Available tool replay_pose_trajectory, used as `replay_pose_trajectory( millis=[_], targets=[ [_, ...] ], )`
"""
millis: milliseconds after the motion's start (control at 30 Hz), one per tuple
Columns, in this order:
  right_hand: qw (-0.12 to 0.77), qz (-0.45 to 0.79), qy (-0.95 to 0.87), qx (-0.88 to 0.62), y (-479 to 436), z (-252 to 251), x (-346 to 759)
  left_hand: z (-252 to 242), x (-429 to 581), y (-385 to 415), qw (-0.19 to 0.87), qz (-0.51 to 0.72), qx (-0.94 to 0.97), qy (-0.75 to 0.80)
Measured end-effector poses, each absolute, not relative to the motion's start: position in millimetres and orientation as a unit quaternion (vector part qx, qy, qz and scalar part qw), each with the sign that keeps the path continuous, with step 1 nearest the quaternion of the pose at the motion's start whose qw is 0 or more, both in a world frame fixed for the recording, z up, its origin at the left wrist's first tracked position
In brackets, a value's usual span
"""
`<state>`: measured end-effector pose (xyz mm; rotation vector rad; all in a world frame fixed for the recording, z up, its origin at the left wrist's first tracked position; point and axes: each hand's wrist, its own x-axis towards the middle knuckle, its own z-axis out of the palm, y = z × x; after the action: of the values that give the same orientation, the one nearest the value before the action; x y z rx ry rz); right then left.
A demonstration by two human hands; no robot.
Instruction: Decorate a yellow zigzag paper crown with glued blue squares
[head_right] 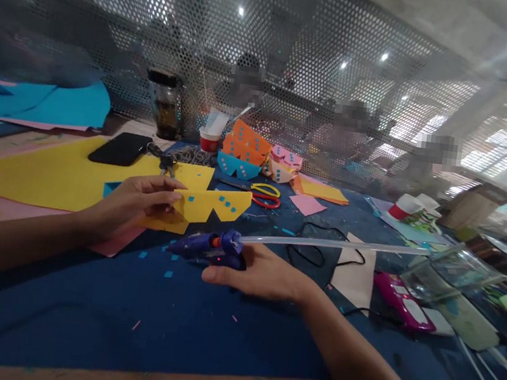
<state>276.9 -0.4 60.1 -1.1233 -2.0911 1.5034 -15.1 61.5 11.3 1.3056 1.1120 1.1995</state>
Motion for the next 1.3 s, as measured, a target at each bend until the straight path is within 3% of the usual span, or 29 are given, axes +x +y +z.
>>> replay_pose_trajectory(
  millis=[300, 700, 1300],
  targets=[
    [0.093, 0.447, -0.82, -0.345, 1, 67, 285, 15, -13, 59, 0.493, 0.494, 0.541, 0.469],
    [0.171, 0.37, -0.817, -0.408, -6, 56, 267, 12, -14, 61, 0.505, 0.498, 0.536, 0.458],
    [0.118, 0.307, -0.881, -0.341, -9, 53, 239, 16, -11, 60, 0.504, 0.498, 0.548, 0.444]
  ],
)
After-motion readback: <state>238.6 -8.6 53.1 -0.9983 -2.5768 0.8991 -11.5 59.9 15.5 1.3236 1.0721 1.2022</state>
